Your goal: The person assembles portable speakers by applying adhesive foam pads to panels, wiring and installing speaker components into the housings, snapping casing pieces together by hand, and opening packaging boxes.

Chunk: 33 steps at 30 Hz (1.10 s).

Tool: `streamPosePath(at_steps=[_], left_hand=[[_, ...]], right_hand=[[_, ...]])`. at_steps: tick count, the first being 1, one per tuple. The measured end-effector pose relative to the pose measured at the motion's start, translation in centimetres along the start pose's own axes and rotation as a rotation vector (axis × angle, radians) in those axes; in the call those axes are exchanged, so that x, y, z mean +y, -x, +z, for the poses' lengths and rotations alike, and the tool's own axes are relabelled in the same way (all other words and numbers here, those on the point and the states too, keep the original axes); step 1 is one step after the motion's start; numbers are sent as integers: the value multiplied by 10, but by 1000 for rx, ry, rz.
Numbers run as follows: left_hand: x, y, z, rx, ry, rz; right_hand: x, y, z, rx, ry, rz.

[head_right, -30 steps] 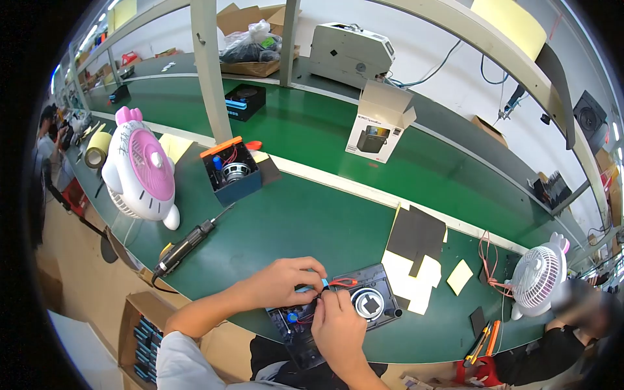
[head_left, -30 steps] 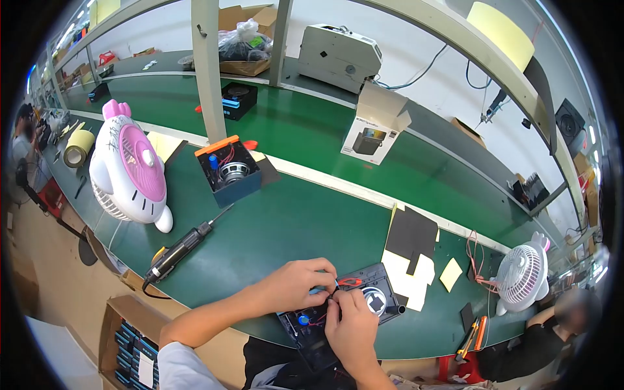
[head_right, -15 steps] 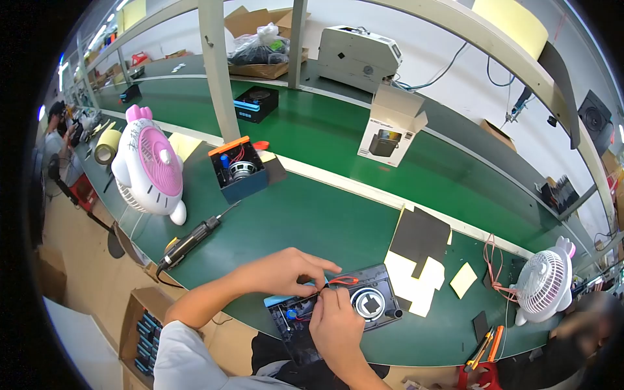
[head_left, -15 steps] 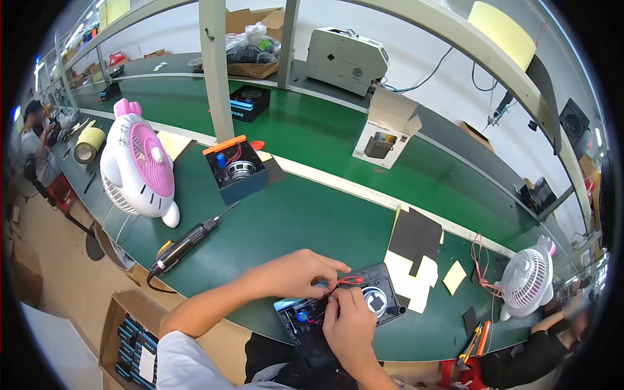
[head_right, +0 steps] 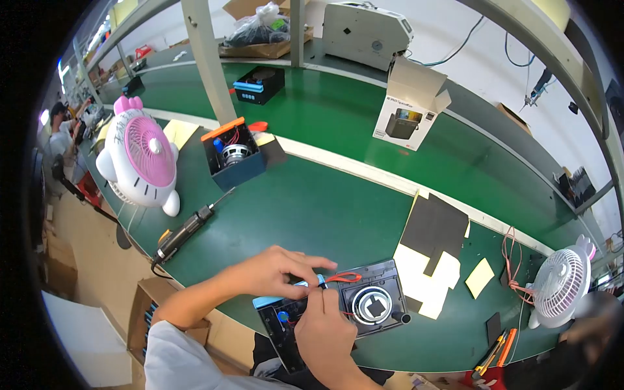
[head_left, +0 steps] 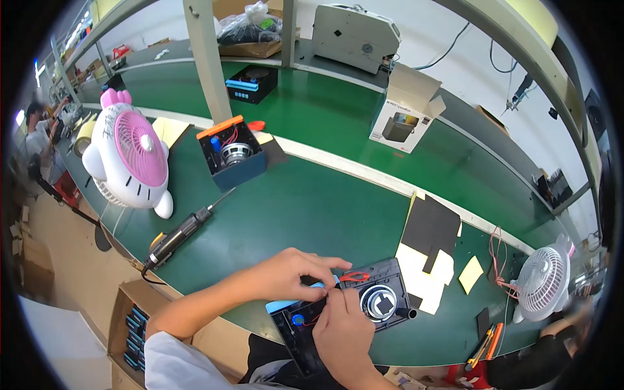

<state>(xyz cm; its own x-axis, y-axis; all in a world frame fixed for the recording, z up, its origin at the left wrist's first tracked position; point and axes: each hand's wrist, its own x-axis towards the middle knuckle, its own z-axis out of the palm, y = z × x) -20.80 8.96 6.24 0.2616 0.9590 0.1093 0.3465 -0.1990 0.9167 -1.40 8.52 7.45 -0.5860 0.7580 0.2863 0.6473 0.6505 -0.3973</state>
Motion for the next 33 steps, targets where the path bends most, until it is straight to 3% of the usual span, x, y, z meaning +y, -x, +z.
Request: streamPosePath(at_steps=[2, 4, 7, 10, 12, 14, 20, 25, 29, 33], left_hand=[[4, -3, -2, -12, -121, 83], [10, -4, -3, -28, -102, 37], [15, -3, -3, -46, -224, 60], [24, -4, -13, -94, -131, -35], [19, -2, -10, -60, -76, -96], [5, -2, -5, -7, 72, -31], [0, 1, 2, 55, 303, -229], [7, 5, 9, 171, 134, -180], [20, 2, 3, 98, -157, -85], [28, -2, 1, 36, -346, -15]], right_hand=[[3, 3, -2, 1, -35, 6], [3, 1, -4, 6, -144, 62], [6, -1, 1, 109, -161, -16], [8, 1, 2, 115, -149, -29], [9, 0, 3, 125, -185, -42], [9, 0, 3, 79, -139, -50], [12, -4, 6, 27, -138, -84], [12, -6, 2, -69, -212, -45], [5, -5, 5, -30, -289, 81], [9, -2, 8, 70, -346, 55]])
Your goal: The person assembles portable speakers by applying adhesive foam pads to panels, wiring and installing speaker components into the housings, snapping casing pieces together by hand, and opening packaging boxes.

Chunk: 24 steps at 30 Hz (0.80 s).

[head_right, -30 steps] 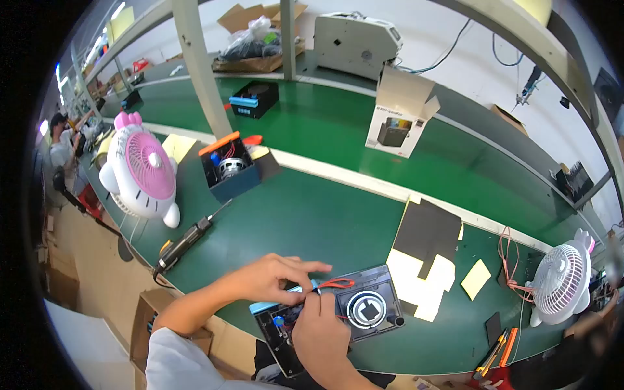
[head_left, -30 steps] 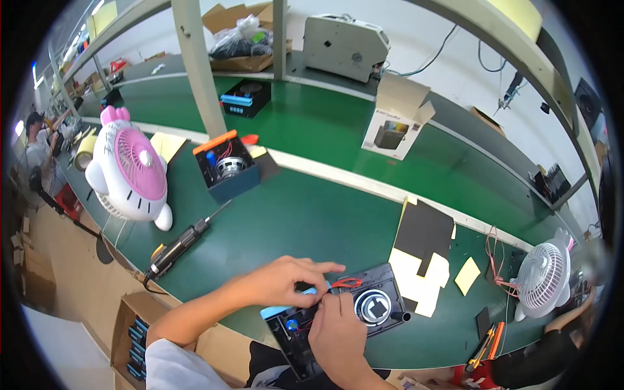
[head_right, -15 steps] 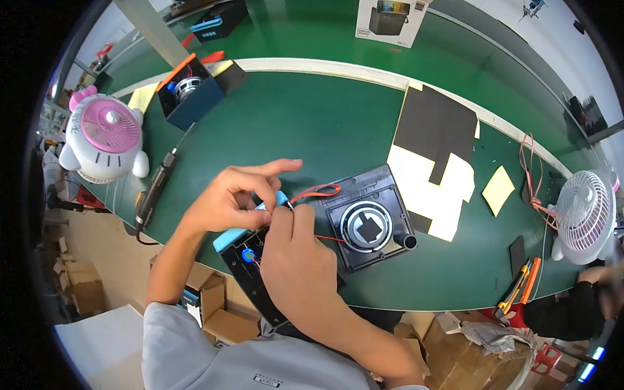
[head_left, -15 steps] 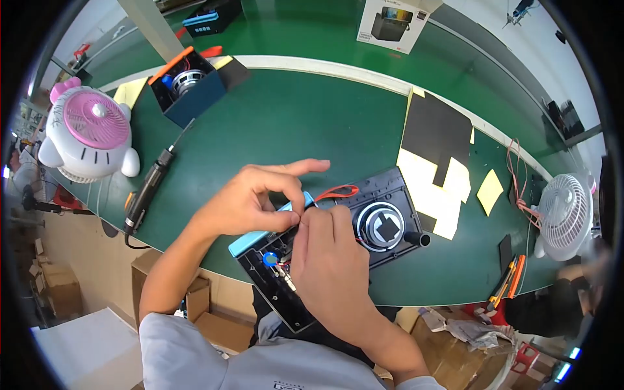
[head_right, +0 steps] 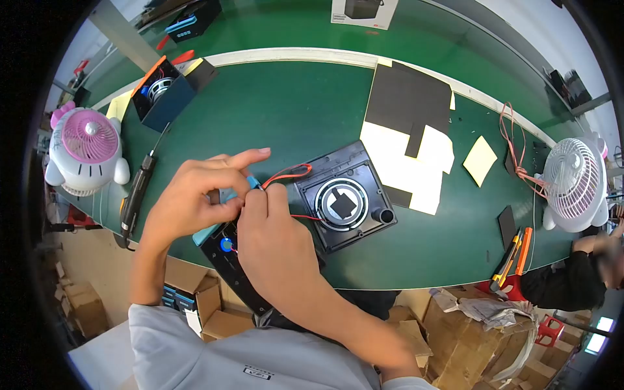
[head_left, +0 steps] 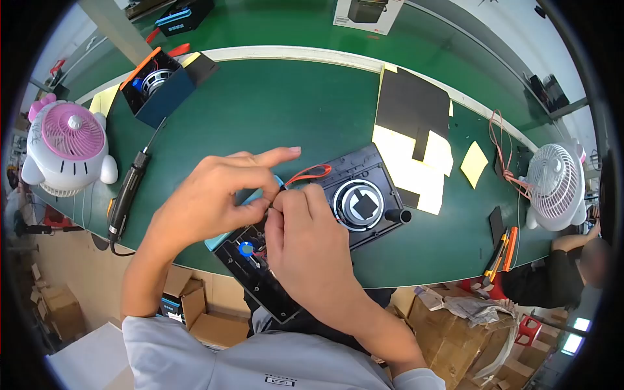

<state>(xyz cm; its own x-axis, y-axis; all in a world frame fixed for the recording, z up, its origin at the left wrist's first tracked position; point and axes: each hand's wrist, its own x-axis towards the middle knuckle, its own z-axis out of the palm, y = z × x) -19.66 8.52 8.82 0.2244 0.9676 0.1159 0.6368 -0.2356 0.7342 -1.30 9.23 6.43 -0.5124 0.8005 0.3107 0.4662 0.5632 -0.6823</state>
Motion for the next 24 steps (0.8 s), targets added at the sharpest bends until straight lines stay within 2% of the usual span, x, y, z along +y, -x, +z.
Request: streamPosePath(at_steps=[2, 6, 7, 9, 11, 12, 14, 18, 21, 24], left_hand=[[7, -2, -3, -39, -17, -42], [-8, 2, -5, -13, 202, -44], [-3, 3, -6, -24, 269, -193], [-3, 3, -1, 24, 262, -125], [-2, 5, 0, -2, 294, -145], [0, 6, 1, -32, 312, -146], [2, 7, -2, -61, 309, -135], [-6, 9, 1, -47, 244, 51], [-8, 8, -1, -68, 236, 110], [-11, 9, -3, -98, 276, 71]], right_hand=[[0, -1, 0, 4, -9, -24], [-3, -2, -2, -56, 46, -26], [-4, -2, -2, -75, 63, -17], [-3, -1, -5, -93, 40, -20], [4, -3, -14, -100, -32, -62], [5, -2, -21, -102, -12, -150], [3, 3, -35, -128, -47, -81], [1, 14, -39, -146, -98, -34], [-4, 5, -43, -249, -123, 31], [1, -10, -33, -257, -118, -24]])
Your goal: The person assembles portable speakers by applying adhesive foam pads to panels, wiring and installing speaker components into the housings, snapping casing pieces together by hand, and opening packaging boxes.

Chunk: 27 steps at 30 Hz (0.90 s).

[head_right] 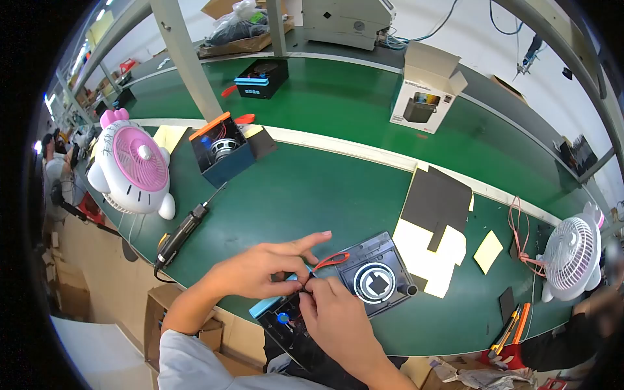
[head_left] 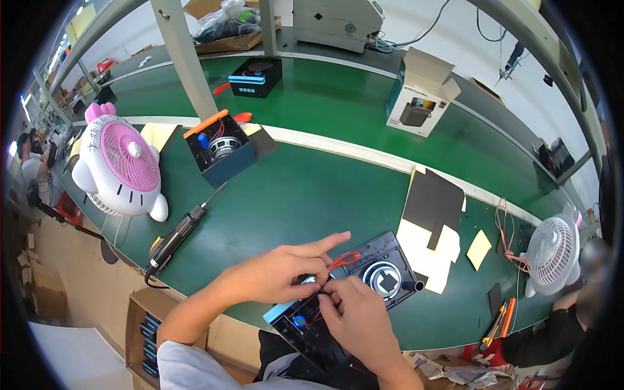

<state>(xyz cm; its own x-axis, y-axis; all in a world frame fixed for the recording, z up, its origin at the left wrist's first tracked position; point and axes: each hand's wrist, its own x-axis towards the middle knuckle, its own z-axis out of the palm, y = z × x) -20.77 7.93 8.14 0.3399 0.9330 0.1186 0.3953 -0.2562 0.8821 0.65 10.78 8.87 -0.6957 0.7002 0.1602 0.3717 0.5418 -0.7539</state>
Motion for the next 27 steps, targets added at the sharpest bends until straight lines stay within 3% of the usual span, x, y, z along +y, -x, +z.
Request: streamPosePath(at_steps=[4, 10, 15, 22, 27], left_hand=[[6, 0, -6, -28, 74, -82], [-2, -3, -2, 25, -45, -3], [-4, -4, -9, 20, 96, -51], [-23, 1, -7, 23, 99, 43], [-10, 8, -4, 48, -49, -51]], right_hand=[[-4, -6, 9, 62, 25, 65], [-7, -8, 20, 137, 92, 108], [-7, -7, 21, 164, 123, 64], [-6, -18, 10, 30, 4, 119], [-10, -17, 16, 63, 51, 100]])
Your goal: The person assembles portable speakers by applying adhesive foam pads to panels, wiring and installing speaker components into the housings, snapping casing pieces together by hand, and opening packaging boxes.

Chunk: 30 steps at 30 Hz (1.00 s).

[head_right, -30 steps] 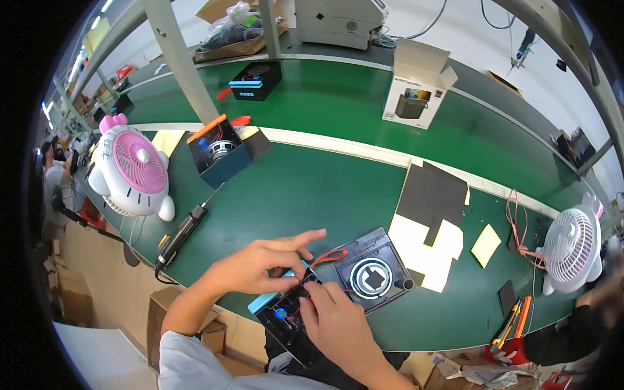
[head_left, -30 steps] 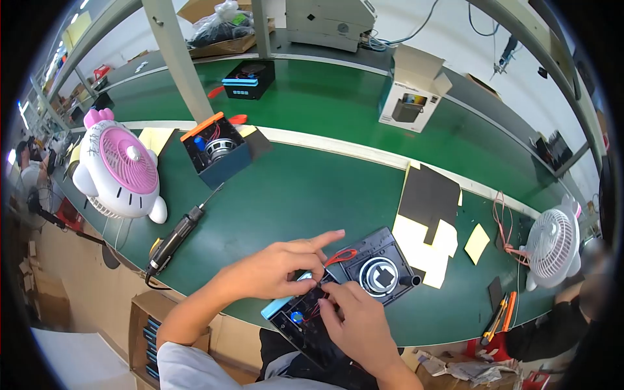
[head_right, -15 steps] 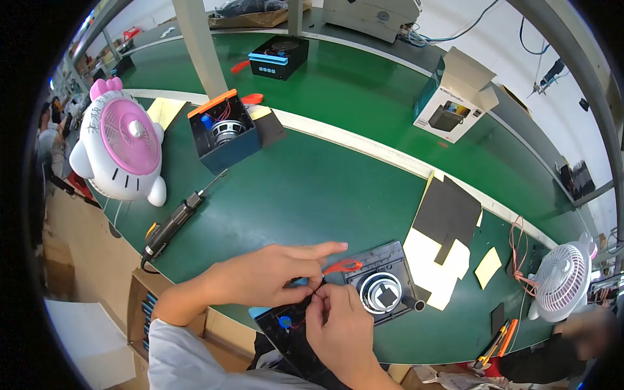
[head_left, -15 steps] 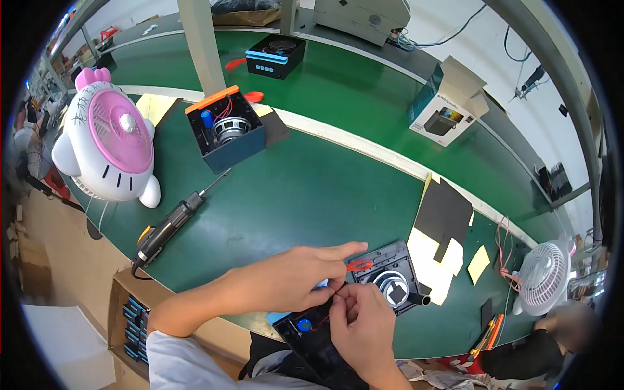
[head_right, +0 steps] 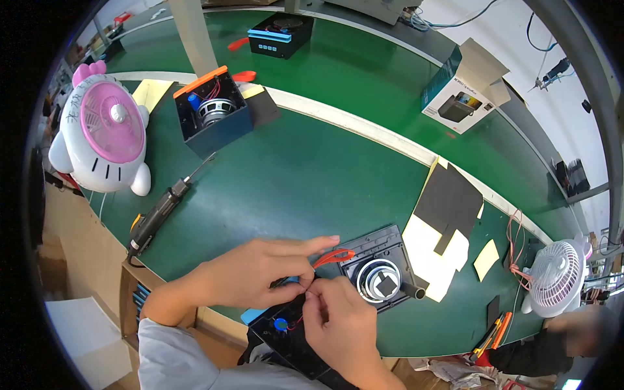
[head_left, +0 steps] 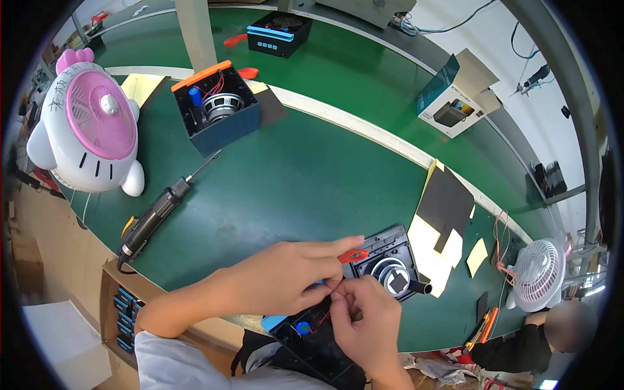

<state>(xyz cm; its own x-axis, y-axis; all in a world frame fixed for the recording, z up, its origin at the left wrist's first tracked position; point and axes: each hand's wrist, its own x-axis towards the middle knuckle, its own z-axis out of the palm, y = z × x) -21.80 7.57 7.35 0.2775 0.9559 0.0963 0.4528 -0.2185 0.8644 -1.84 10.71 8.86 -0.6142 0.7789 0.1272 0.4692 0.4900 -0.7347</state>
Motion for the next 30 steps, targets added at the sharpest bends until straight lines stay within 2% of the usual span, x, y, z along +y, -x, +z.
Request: streamPosePath(at_steps=[4, 12, 16, 20, 23, 26, 30], left_hand=[[10, 5, 10, 149, -231, 84], [26, 1, 4, 64, -253, -47], [42, -4, 2, 39, -271, -141], [56, -7, 0, 14, -525, -52], [55, 13, 22, 295, -707, 95], [57, 29, 44, 390, -730, 76], [47, 43, 52, 453, -815, 113]], right_hand=[[4, 9, 7, 20, 198, -85], [-7, 11, 7, 32, 227, -47], [4, 14, 10, 33, 215, -154], [9, 21, 6, 14, 209, -178], [14, 18, -19, 82, -8, -194], [11, 4, -71, 214, -57, -152], [73, -59, -116, 384, -221, -150]])
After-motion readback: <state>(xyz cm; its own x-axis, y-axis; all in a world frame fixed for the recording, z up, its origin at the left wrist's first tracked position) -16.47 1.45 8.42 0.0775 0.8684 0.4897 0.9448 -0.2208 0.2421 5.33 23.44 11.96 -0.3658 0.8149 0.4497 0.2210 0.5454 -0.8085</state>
